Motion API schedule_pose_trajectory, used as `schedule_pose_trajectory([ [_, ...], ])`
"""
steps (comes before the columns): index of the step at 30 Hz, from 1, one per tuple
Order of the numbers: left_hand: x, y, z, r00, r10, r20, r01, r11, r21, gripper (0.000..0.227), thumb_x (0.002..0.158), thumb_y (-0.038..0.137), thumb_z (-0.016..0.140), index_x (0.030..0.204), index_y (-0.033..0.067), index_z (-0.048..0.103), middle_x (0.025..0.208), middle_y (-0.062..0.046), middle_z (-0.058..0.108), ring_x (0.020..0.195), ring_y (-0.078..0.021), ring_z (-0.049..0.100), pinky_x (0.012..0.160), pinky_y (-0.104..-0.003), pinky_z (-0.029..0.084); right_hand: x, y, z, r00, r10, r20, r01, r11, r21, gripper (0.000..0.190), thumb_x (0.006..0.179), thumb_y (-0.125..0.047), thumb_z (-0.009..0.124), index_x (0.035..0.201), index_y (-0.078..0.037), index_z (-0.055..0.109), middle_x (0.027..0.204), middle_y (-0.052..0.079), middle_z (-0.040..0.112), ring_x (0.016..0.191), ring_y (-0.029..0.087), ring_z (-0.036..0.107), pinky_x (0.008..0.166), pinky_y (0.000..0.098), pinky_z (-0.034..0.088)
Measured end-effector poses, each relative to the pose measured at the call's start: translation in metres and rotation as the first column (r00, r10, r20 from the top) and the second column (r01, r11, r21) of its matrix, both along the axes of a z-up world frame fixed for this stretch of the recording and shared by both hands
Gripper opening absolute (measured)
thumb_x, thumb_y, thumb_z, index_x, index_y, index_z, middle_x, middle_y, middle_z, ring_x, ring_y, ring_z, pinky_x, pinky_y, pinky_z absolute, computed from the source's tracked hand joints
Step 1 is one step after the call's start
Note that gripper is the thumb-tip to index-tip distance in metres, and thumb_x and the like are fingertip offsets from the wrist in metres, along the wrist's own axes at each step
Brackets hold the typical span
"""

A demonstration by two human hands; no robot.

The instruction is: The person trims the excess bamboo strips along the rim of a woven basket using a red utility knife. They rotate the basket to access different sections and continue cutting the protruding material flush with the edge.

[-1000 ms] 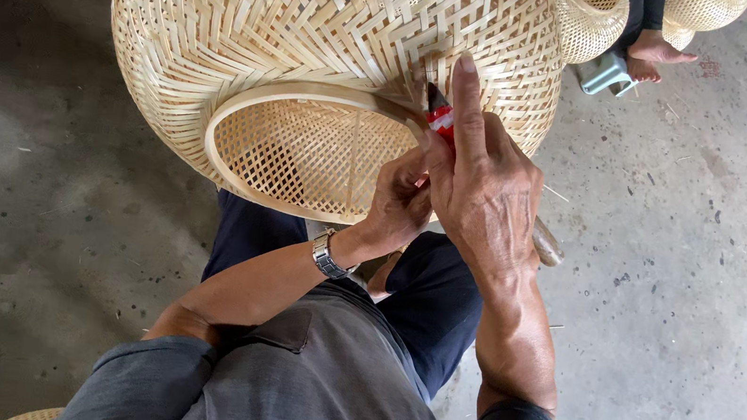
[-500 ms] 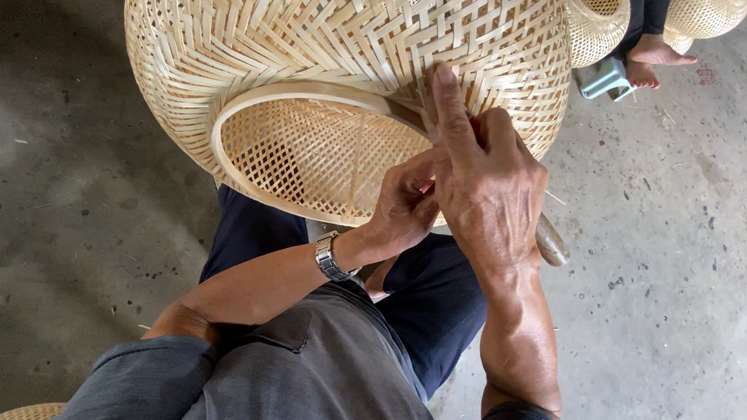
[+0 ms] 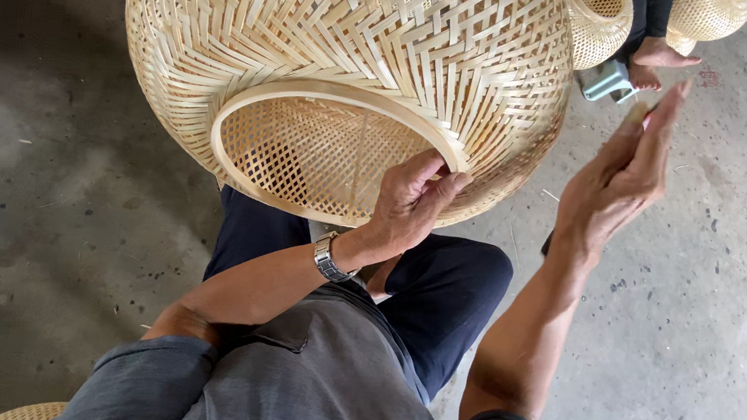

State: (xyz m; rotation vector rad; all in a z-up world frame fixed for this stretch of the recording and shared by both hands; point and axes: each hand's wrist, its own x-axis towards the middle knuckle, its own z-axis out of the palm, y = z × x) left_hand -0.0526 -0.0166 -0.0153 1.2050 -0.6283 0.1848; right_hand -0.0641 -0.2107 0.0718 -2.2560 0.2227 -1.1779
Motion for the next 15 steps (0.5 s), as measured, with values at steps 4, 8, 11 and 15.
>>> schedule_pose_trajectory([
  [4,0.003,0.005,0.005,0.999,-0.014,0.043,0.016,0.999,-0.05,0.021,0.111,0.022,0.059,0.12,0.0031,0.064,0.096,-0.003,0.071,0.079,-0.0072,0.066,0.066,-0.023,0.056,-0.017,-0.037,-0.043,0.986,0.073,-0.148,0.015,0.852,0.524,0.04,0.112,-0.033,0.053,0.132,-0.002,0.037,0.064,-0.001,0.051,0.046,0.006,0.042,0.038,0.0247,0.031],
  [8,0.033,0.006,0.013,0.998,-0.028,-0.052,0.03,0.999,0.044,0.022,0.109,0.026,0.057,0.114,0.0059,0.067,0.079,-0.001,0.068,0.055,-0.0026,0.054,0.046,-0.02,0.044,-0.028,-0.08,-0.157,0.965,0.261,-0.017,-0.006,0.087,0.996,0.054,0.1,-0.058,0.055,0.102,-0.005,0.061,0.057,-0.003,0.046,0.039,0.006,0.036,0.034,0.0217,0.025],
  [11,0.075,0.004,0.03,0.997,-0.065,-0.031,0.063,0.996,-0.064,0.026,0.106,0.027,0.056,0.117,0.0052,0.067,0.081,-0.003,0.071,0.049,-0.0023,0.048,0.04,-0.018,0.039,-0.044,-0.053,-0.235,0.873,0.482,0.067,0.056,-0.236,0.97,0.05,0.101,-0.051,0.054,0.099,-0.001,0.06,0.056,-0.006,0.04,0.039,0.006,0.032,0.034,0.0223,0.024],
  [15,0.117,0.011,0.067,0.965,-0.26,-0.028,0.247,0.942,-0.225,0.026,0.106,0.027,0.064,0.116,0.0033,0.069,0.091,-0.008,0.071,0.074,-0.0122,0.069,0.064,-0.026,0.063,-0.046,0.01,-0.278,0.744,0.614,0.264,0.162,-0.549,0.82,0.054,0.106,-0.042,0.053,0.115,0.01,0.06,0.07,-0.002,0.045,0.048,0.005,0.038,0.039,0.0198,0.028],
])
